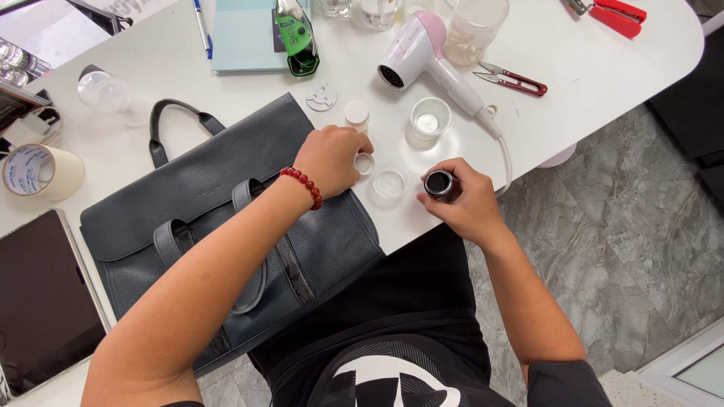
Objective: Preparing and applying dye to a leather bag at a repair bench.
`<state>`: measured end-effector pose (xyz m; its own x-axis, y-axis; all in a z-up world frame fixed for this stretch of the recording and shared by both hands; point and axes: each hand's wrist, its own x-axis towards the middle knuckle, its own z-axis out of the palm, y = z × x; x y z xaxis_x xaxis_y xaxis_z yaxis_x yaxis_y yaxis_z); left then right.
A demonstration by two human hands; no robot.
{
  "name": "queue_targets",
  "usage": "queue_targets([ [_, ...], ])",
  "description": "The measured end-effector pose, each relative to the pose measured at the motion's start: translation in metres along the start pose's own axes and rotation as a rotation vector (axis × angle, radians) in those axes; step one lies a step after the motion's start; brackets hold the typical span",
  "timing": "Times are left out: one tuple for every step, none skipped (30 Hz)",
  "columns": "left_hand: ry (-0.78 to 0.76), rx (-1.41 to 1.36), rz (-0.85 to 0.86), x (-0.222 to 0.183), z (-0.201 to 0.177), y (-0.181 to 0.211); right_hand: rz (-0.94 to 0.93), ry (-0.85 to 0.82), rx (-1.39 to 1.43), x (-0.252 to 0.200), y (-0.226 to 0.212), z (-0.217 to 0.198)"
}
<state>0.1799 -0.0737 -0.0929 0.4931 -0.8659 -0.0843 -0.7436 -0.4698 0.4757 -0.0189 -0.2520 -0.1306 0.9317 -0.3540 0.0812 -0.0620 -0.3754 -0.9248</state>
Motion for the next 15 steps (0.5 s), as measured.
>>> queue_targets([
  [-0.042, 0.05, -0.03, 0.0, -0.001, 0.001, 0.047, -0.001, -0.021, 0.002, -0.001, -0.001],
  [-0.043, 0.048, -0.035, 0.0, 0.0, 0.0, 0.048, -0.005, -0.021, 0.003, -0.002, -0.001],
  [-0.072, 0.069, -0.033, 0.0, 0.0, 0.0, 0.01, 0.005, -0.048, 0.004, -0.003, -0.002],
  [-0.101, 0.09, -0.032, 0.0, 0.0, 0.0, -0.028, 0.015, -0.076, 0.005, -0.004, -0.002],
  [-0.101, 0.088, -0.034, 0.0, 0.0, 0.001, -0.028, 0.013, -0.077, 0.006, -0.006, -0.003],
  [-0.099, 0.089, 0.029, 0.0, 0.0, 0.002, -0.088, 0.022, -0.092, 0.007, -0.008, -0.003],
  [-0.099, 0.088, 0.09, 0.0, 0.001, 0.002, -0.146, 0.03, -0.107, 0.007, -0.009, -0.003],
  [-0.1, 0.084, 0.088, -0.002, 0.0, 0.009, -0.143, 0.027, -0.108, 0.008, -0.011, -0.003],
  [-0.088, 0.07, 0.135, -0.003, 0.0, 0.016, -0.143, 0.025, -0.13, 0.009, -0.012, -0.003],
  [-0.076, 0.056, 0.183, -0.005, -0.001, 0.022, -0.143, 0.023, -0.151, 0.01, -0.014, -0.003],
  [-0.072, 0.049, 0.181, -0.004, 0.004, 0.024, -0.142, 0.018, -0.157, 0.011, -0.013, -0.003],
  [-0.047, 0.077, 0.198, -0.004, 0.008, 0.025, -0.149, 0.023, -0.193, 0.012, -0.011, -0.003],
  [-0.023, 0.099, 0.21, -0.004, 0.014, 0.027, -0.154, 0.023, -0.229, 0.012, -0.01, -0.003],
  [-0.019, 0.087, 0.205, -0.003, 0.017, 0.026, -0.151, 0.012, -0.236, 0.014, -0.01, -0.003],
  [0.0, 0.124, 0.218, -0.003, 0.02, 0.025, -0.164, 0.012, -0.273, 0.015, -0.01, -0.003],
])
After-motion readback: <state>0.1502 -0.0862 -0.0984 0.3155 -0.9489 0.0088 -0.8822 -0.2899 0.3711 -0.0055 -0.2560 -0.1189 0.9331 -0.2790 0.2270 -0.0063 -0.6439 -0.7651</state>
